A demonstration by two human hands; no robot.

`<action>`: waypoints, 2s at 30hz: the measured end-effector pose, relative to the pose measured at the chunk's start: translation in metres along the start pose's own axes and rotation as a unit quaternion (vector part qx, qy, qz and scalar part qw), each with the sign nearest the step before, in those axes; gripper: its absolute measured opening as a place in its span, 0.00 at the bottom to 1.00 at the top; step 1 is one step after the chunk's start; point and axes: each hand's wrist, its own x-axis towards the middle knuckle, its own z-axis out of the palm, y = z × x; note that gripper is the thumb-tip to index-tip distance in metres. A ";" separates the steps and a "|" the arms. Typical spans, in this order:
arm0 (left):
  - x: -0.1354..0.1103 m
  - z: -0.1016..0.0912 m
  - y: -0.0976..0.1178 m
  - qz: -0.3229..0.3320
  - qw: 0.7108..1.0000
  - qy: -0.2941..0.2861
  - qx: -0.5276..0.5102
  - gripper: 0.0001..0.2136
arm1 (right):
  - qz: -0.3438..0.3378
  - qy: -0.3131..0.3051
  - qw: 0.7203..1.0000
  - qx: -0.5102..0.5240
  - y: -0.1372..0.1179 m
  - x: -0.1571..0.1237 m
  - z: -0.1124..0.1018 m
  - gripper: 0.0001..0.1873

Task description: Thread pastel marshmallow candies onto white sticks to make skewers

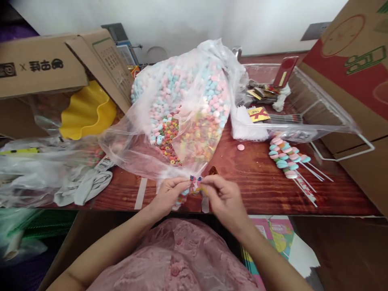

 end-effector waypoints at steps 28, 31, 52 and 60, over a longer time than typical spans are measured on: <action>-0.012 -0.031 -0.001 0.144 0.959 -0.123 0.210 0.06 | -0.022 -0.163 0.983 -0.078 -0.021 0.020 0.041 0.08; -0.010 -0.035 0.000 0.113 0.967 -0.144 0.176 0.06 | -0.015 -0.157 0.984 -0.079 -0.024 0.022 0.041 0.06; -0.005 -0.026 -0.011 0.057 0.997 -0.045 0.007 0.18 | -0.061 -0.098 0.992 -0.060 -0.022 0.015 0.047 0.05; -0.010 -0.023 -0.002 0.045 0.998 -0.019 -0.050 0.19 | -0.077 0.091 0.993 -0.025 -0.011 -0.017 0.062 0.06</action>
